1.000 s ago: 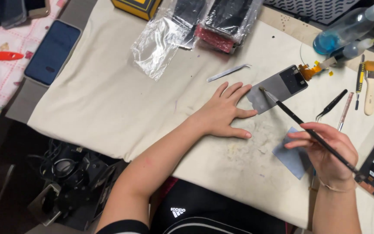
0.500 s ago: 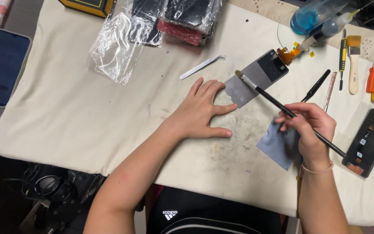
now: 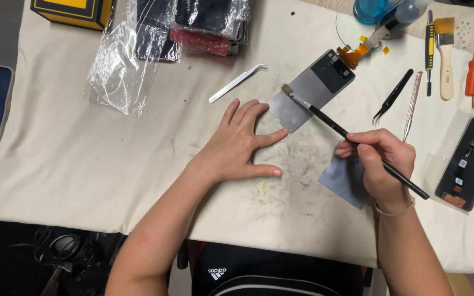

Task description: Applying a layer of adhesive to a mobile phone screen component and spreading it with a brush.

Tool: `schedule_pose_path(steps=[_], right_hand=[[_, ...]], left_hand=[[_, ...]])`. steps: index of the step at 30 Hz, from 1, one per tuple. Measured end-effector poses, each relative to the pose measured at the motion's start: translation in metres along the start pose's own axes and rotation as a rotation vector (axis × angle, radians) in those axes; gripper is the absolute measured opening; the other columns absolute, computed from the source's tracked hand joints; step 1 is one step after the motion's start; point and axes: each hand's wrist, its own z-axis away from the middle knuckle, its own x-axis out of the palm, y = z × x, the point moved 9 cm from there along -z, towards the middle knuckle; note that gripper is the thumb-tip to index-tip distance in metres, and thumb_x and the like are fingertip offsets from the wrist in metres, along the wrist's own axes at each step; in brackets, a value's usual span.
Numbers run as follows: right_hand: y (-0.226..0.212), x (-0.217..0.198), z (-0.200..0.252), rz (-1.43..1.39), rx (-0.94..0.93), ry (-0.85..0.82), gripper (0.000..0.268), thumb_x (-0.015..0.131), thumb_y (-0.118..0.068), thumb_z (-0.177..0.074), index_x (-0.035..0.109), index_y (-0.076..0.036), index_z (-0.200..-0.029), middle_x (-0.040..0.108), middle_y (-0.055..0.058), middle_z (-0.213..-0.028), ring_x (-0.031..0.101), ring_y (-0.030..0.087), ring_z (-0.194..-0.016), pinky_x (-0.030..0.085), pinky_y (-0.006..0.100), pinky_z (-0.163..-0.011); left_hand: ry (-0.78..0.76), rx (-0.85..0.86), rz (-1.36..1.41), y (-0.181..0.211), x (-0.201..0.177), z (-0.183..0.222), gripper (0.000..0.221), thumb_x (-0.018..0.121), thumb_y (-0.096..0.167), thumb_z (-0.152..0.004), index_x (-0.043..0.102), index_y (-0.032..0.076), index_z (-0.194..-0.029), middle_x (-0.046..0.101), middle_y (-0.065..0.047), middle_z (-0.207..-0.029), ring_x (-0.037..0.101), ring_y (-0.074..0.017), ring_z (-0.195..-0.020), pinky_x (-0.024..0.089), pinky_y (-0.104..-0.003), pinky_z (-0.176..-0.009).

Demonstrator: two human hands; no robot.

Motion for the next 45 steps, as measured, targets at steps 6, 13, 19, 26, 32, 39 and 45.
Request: schedule_pose_path(steps=[6, 13, 19, 26, 32, 39, 45], right_hand=[[0.0, 0.001, -0.002, -0.054, 0.038, -0.031, 0.02, 0.047, 0.005, -0.1, 0.063, 0.014, -0.106, 0.069, 0.027, -0.088, 0.073, 0.032, -0.078, 0.064, 0.035, -0.078], [0.002, -0.002, -0.001, -0.077, -0.008, -0.079, 0.019, 0.052, -0.002, -0.103, 0.064, 0.013, -0.106, 0.069, 0.026, -0.091, 0.074, 0.032, -0.079, 0.065, 0.035, -0.076], [-0.004, -0.003, 0.0, -0.101, 0.014, -0.11, 0.018, 0.05, 0.008, -0.092, 0.066, 0.013, -0.098, 0.069, 0.025, -0.086, 0.074, 0.031, -0.073, 0.063, 0.033, -0.074], [0.0, -0.017, -0.001, -0.11, 0.044, 0.027, 0.021, 0.042, 0.012, -0.095, 0.062, 0.017, -0.103, 0.065, 0.03, -0.091, 0.072, 0.037, -0.077, 0.065, 0.038, -0.073], [-0.016, -0.018, -0.002, 0.018, -0.06, 0.025, 0.023, 0.042, 0.01, -0.093, 0.064, 0.017, -0.099, 0.066, 0.029, -0.09, 0.072, 0.034, -0.076, 0.061, 0.036, -0.073], [-0.015, -0.022, 0.004, 0.024, -0.086, -0.014, 0.021, 0.044, 0.01, -0.092, 0.064, 0.015, -0.097, 0.066, 0.028, -0.089, 0.071, 0.034, -0.073, 0.06, 0.035, -0.072], [-0.008, -0.031, 0.007, -0.119, 0.018, -0.021, 0.02, 0.054, -0.002, -0.093, 0.063, 0.014, -0.1, 0.065, 0.028, -0.088, 0.071, 0.033, -0.073, 0.061, 0.034, -0.074]], left_hand=[[-0.07, -0.041, -0.118, 0.001, 0.013, 0.004, 0.1, 0.041, 0.093, -0.077, 0.043, 0.033, -0.156, 0.029, -0.03, -0.16, 0.018, -0.046, -0.153, 0.004, -0.066, -0.121], [-0.098, -0.064, -0.179, 0.002, 0.017, 0.006, 0.109, 0.043, 0.098, -0.072, 0.036, 0.033, -0.159, 0.021, -0.03, -0.164, 0.012, -0.0461, -0.154, 0.004, -0.066, -0.121], [-0.116, -0.077, -0.173, 0.005, 0.018, 0.006, 0.112, 0.046, 0.099, -0.071, 0.033, 0.033, -0.16, 0.012, -0.031, -0.166, 0.002, -0.0506, -0.154, -0.001, -0.07, -0.119], [-0.095, -0.073, -0.167, 0.007, 0.015, 0.006, 0.112, 0.047, 0.098, -0.07, 0.035, 0.033, -0.16, 0.014, -0.031, -0.165, 0.005, -0.0511, -0.154, 0.0, -0.07, -0.119], [-0.093, -0.071, -0.175, 0.008, 0.015, 0.007, 0.112, 0.048, 0.098, -0.07, 0.034, 0.033, -0.16, 0.015, -0.032, -0.165, 0.005, -0.052, -0.153, 0.002, -0.072, -0.118], [-0.085, -0.077, -0.201, 0.01, 0.018, 0.005, 0.113, 0.046, 0.101, -0.069, 0.033, 0.035, -0.161, 0.014, -0.034, -0.164, 0.004, -0.0541, -0.152, 0.003, -0.075, -0.116], [-0.042, -0.13, -0.159, 0.006, 0.015, 0.004, 0.114, 0.043, 0.1, -0.063, 0.042, 0.034, -0.156, 0.02, -0.032, -0.163, 0.007, -0.0539, -0.152, 0.001, -0.074, -0.116]])
